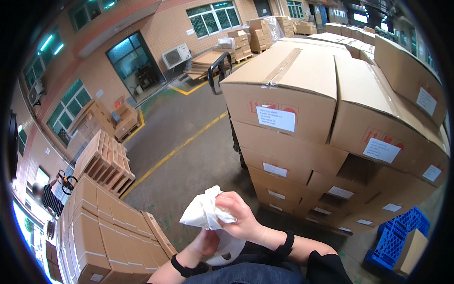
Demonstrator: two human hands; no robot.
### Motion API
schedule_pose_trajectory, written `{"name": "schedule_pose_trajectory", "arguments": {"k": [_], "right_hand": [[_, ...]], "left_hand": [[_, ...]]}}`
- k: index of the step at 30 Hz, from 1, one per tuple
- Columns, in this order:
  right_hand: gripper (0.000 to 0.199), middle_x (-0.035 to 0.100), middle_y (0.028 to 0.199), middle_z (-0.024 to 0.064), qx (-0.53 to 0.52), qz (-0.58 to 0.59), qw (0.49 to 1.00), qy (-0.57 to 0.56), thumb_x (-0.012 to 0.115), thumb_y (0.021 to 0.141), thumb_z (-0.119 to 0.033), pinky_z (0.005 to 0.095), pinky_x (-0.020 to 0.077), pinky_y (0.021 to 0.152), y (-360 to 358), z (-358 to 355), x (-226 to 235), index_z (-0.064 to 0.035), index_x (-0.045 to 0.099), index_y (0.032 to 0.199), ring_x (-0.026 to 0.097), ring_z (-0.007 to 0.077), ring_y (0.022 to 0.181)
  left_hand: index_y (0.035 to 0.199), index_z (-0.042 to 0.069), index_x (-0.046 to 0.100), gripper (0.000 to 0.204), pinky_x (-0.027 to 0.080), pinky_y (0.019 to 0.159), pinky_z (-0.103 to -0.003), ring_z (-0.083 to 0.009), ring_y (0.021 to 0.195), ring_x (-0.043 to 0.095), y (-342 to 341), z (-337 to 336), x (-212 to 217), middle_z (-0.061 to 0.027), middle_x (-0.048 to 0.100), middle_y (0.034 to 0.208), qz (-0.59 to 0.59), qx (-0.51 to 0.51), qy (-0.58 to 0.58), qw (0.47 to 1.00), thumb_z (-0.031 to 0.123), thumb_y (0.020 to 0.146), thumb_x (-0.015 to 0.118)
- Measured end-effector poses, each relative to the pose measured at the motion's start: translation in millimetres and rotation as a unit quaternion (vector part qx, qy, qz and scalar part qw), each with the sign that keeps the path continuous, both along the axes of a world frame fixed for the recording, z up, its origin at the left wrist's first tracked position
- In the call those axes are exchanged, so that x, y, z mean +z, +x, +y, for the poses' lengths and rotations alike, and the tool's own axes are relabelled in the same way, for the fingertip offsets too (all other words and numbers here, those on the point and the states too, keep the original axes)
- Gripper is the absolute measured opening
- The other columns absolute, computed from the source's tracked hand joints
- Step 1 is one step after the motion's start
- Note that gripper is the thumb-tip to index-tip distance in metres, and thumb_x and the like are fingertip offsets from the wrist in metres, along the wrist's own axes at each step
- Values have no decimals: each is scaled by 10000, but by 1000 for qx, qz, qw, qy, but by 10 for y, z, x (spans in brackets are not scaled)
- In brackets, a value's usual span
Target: Applying pre-printed shipping and identification labels to a stack of cardboard boxes on pallets.
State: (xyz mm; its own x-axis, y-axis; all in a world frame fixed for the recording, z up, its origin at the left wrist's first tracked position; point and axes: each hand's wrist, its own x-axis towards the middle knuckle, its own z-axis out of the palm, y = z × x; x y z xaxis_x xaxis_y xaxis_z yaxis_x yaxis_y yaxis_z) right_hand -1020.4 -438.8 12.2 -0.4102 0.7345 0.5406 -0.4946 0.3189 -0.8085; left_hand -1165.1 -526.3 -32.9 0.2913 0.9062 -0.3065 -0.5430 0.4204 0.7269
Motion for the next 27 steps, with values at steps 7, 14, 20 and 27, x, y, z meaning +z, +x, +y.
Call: {"name": "schedule_pose_trajectory", "arguments": {"k": [7, 14, 20, 27], "right_hand": [[496, 475, 1096, 161, -144, -338, 855, 366, 680, 694, -248, 453, 410, 837, 147, 258, -36, -162, 503, 1149, 488, 347, 990], [616, 556, 1051, 159, 334, -387, 856, 68, 605, 790, -473, 354, 432, 835, 397, 65, -231, -22, 457, 1183, 546, 257, 971], [628, 541, 1105, 81, 289, -36, 931, -219, 656, 787, -348, 296, 399, 888, 373, -3, 122, 24, 411, 1229, 492, 139, 1030], [359, 566, 916, 120, -76, -201, 966, 147, 651, 786, -293, 328, 487, 690, 179, -2, -67, -19, 532, 985, 583, 288, 798]], "left_hand": [[1246, 13, 375, 633, 413, 896, -345, -221, 1069, 523, -77, -26, 53, -118, 502, 1188, 213, -209, 60, 953, 265, 755, 685], [857, 68, 551, 244, 448, 665, -343, -252, 777, 572, -253, 195, 756, -72, 588, 805, 671, -33, 467, 575, 113, 656, 681], [1257, 33, 372, 716, 382, 948, -375, -223, 1129, 465, -24, 188, 547, -121, 464, 1231, 102, 79, 235, 964, 555, 793, 529], [1320, 73, 315, 809, 366, 973, -380, -224, 1192, 415, 214, 141, 458, -76, 404, 1307, -18, 75, 190, 979, 576, 743, 574]]}}
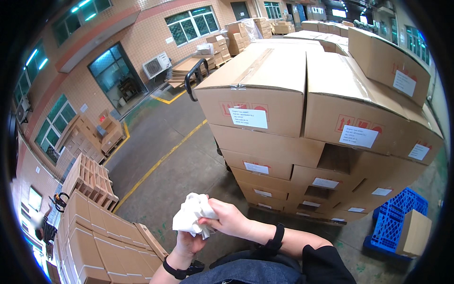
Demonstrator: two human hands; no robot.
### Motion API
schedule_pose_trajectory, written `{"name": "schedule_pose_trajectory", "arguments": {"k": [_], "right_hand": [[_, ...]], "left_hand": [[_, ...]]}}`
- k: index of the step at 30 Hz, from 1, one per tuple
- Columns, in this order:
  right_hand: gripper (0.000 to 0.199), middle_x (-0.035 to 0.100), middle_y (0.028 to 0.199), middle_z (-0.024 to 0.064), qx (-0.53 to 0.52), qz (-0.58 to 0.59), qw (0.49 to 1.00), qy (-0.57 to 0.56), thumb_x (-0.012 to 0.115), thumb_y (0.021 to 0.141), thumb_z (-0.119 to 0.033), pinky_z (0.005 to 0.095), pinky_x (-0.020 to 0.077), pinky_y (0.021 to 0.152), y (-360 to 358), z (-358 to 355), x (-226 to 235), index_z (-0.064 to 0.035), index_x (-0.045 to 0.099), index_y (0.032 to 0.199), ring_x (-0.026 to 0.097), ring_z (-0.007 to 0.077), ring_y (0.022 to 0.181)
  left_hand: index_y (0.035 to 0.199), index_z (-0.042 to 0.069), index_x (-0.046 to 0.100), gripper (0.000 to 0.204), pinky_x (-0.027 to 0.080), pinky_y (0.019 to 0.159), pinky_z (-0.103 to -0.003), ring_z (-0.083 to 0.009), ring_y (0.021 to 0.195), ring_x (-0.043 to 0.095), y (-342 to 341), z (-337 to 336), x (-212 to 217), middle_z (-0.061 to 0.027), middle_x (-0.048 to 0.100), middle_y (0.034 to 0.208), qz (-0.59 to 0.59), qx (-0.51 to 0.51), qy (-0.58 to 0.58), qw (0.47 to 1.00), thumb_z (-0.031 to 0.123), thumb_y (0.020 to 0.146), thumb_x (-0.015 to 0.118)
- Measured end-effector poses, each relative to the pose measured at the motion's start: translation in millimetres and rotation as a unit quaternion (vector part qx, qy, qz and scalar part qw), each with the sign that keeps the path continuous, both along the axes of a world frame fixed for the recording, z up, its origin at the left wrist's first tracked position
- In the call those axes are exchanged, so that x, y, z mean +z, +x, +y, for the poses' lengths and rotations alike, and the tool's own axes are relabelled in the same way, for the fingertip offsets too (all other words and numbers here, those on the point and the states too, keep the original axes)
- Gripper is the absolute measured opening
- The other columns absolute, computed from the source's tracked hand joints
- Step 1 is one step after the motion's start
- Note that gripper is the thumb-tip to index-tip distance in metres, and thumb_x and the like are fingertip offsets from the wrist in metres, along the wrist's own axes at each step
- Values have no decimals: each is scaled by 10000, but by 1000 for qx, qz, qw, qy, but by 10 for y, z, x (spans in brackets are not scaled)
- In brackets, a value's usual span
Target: Applying pre-printed shipping and identification labels to a stack of cardboard boxes on pallets.
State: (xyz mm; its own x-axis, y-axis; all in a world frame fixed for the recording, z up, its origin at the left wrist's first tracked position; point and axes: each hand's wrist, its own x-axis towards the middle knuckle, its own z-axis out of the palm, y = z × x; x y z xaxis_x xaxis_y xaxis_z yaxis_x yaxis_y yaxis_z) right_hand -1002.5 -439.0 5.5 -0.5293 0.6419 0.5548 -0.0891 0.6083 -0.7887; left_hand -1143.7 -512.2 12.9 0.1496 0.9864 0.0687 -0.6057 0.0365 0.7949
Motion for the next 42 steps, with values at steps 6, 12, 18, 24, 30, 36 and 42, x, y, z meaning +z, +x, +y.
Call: {"name": "schedule_pose_trajectory", "arguments": {"k": [6, 12, 18, 24, 30, 36, 42], "right_hand": [[354, 484, 1117, 148, -25, -21, 983, 178, 663, 759, -234, 353, 466, 795, -148, -66, -89, -19, 536, 1011, 521, 284, 984], [455, 451, 1232, 157, 148, -73, 986, -19, 633, 783, -402, 355, 436, 871, -72, -45, 127, -45, 575, 1060, 485, 292, 1103], [412, 366, 1318, 150, 196, 81, 956, -204, 598, 813, -414, 414, 327, 972, -53, 40, 52, -50, 614, 1007, 356, 273, 1217], [547, 377, 1272, 111, 286, 252, 812, -442, 583, 805, -471, 395, 377, 934, -116, 91, 110, -115, 451, 1199, 389, 220, 1172], [369, 497, 1055, 46, 269, 357, 782, -434, 545, 877, -328, 287, 457, 788, -390, 91, 740, -108, 412, 1141, 504, 137, 964], [175, 497, 965, 32, 159, 392, 834, -355, 522, 901, -230, 253, 437, 743, -775, 57, 872, -85, 494, 995, 500, 116, 867], [147, 478, 947, 115, -176, 203, 954, 132, 667, 683, -114, 326, 425, 715, -1001, 264, 876, -74, 560, 775, 490, 254, 859]], "left_hand": [[1318, 72, 329, 758, 379, 968, -392, -239, 1178, 434, -125, -49, -147, -90, 412, 1313, 38, 103, -27, 994, 584, 784, 494], [1214, 36, 413, 604, 406, 940, -393, -267, 1141, 471, -324, -110, -90, -151, 460, 1250, 60, 205, 14, 977, 422, 786, 594], [1216, 60, 380, 607, 406, 925, -413, -292, 1122, 469, -325, -71, 134, -182, 442, 1235, 287, 227, 163, 916, 399, 775, 623], [1216, 121, 418, 643, 398, 906, -441, -361, 1096, 471, -421, 229, 436, -218, 457, 1208, 553, 213, 438, 675, 242, 675, 744], [1262, 88, 332, 945, 355, 929, -502, -407, 1186, 326, -68, 304, 708, -249, 294, 1285, 535, 328, 465, 624, 541, 551, 758], [1205, 56, 353, 745, 362, 927, -443, -329, 1140, 370, -167, 477, 735, -218, 341, 1227, 429, 427, 421, 676, 402, 673, 743], [1068, 90, 431, 268, 451, 808, -324, -170, 930, 528, -134, 528, 794, -55, 517, 1028, -53, 355, 151, 921, 281, 892, 495]]}}
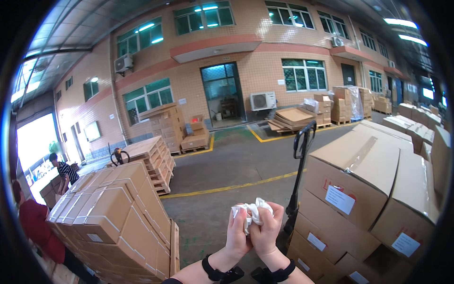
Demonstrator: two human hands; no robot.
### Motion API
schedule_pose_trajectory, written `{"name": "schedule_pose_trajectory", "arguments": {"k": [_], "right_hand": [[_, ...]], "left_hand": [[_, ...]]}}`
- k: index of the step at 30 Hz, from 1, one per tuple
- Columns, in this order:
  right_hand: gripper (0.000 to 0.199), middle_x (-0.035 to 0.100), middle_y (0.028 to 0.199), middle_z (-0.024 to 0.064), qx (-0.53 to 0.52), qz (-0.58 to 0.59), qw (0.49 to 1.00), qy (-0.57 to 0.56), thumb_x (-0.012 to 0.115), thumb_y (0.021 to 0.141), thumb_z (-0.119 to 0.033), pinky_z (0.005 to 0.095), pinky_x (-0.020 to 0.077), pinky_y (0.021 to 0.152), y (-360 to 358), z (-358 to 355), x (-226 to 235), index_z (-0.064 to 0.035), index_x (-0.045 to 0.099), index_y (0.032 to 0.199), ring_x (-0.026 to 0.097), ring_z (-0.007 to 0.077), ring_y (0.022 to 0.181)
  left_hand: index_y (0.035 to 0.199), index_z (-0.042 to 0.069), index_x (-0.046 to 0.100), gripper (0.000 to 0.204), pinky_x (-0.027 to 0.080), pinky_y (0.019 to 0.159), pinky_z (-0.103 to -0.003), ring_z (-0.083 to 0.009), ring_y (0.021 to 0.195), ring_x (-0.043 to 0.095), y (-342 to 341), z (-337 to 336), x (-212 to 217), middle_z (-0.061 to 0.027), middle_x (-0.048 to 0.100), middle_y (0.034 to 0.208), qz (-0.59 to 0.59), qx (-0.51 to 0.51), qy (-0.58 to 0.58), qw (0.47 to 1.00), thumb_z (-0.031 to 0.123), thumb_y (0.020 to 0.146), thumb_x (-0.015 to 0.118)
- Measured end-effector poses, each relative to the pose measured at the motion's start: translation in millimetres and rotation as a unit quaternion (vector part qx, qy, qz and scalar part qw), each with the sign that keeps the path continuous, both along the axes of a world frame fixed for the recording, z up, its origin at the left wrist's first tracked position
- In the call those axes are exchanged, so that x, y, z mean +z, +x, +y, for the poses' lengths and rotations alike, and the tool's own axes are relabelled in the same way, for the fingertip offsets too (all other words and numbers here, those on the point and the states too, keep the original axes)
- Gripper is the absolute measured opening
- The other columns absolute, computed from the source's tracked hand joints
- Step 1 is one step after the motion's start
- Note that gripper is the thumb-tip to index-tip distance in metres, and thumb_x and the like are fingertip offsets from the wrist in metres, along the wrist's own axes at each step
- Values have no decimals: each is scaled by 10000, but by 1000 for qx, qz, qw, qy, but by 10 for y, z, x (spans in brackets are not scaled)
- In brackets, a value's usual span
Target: Applying pre-printed shipping and identification labels to a stack of cardboard boxes on pallets.
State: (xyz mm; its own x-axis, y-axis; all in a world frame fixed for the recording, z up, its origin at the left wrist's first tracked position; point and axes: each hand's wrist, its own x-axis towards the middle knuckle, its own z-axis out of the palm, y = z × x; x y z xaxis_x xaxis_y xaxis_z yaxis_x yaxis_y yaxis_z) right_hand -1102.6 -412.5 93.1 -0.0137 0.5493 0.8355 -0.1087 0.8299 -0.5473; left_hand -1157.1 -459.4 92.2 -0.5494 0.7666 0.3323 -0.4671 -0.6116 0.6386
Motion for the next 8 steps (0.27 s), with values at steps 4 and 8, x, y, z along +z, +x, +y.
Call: {"name": "schedule_pose_trajectory", "arguments": {"k": [4, 8], "right_hand": [[143, 517, 810, 74, -55, -105, 981, 155, 659, 592, -105, 325, 441, 593, 43, 12, -43, -105, 554, 689, 517, 251, 729], [163, 508, 675, -1, -43, -235, 916, 322, 652, 519, -157, 285, 426, 474, 149, -143, -208, -155, 537, 636, 509, 188, 556]], "left_hand": [[885, 116, 539, 291, 475, 755, -320, -156, 840, 564, -228, -100, -121, -36, 580, 871, -161, -209, -61, 963, 383, 913, 426], [939, 80, 556, 421, 481, 785, -333, -168, 859, 590, -386, -182, -768, -38, 607, 897, -192, -287, -54, 937, 476, 889, 426]]}}
